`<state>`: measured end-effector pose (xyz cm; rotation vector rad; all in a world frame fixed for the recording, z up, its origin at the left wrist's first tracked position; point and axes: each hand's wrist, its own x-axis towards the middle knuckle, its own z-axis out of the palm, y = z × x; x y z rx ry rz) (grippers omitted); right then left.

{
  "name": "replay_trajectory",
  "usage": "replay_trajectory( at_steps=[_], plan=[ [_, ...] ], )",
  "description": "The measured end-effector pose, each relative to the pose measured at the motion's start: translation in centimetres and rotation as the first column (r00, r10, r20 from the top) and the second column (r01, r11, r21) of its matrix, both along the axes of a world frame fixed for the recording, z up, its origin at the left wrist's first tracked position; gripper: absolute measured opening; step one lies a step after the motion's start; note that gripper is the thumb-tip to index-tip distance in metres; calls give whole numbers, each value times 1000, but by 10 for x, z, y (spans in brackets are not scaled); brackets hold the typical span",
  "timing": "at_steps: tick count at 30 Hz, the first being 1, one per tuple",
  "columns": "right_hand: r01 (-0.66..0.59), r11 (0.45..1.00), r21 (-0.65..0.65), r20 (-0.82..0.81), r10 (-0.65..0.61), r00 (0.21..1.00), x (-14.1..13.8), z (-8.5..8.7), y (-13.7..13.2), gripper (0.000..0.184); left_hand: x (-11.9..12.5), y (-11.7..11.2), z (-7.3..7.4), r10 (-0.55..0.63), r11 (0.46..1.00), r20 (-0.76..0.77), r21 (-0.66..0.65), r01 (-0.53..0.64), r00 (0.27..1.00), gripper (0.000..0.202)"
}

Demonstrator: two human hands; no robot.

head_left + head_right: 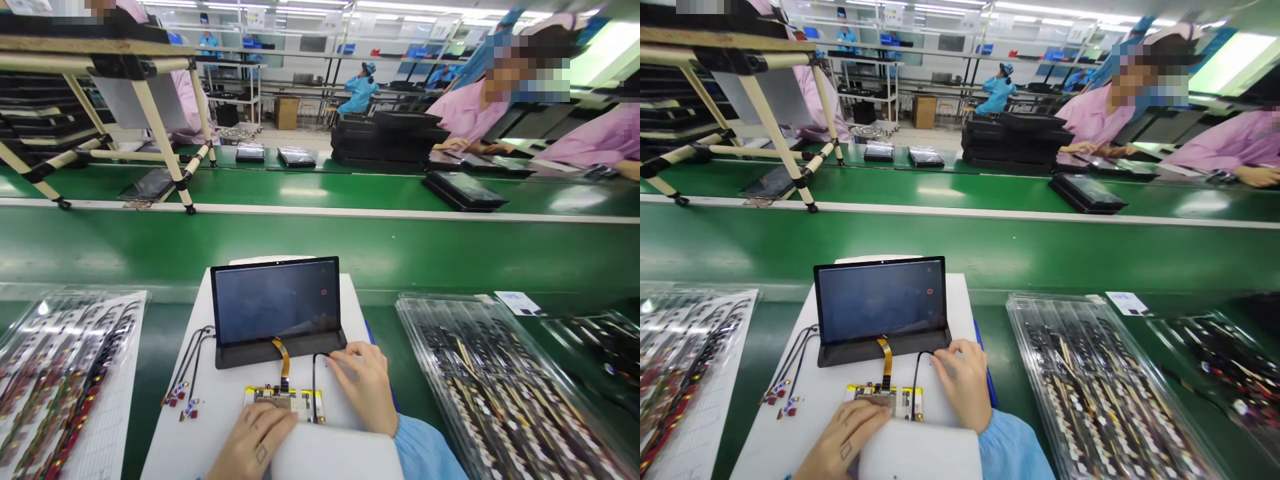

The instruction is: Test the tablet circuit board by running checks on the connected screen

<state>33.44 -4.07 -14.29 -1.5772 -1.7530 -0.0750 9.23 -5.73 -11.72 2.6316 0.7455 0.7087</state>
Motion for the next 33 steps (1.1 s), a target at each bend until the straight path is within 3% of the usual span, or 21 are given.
replay_trajectory(
  at_steps=[10, 18, 23, 33],
  plan=[
    [56, 998, -14, -27, -57, 998, -12, 5, -1, 31, -4, -2, -3, -15, 999, -26, -36, 14, 1000, 67],
    [-211, 976, 58, -102, 216, 971, -11, 26, -1, 19, 2, 2, 15, 16, 1000, 29, 15, -16, 999, 62],
    [-298, 948, 112, -153, 313, 937, -10, 29, -6, 14, 2, 0, 16, 21, 1000, 14, -14, -20, 1000, 60],
    [-179, 969, 170, -125, 201, 972, -10, 22, -14, 18, 6, 0, 11, 25, 999, 27, -47, -24, 999, 54]
  ],
)
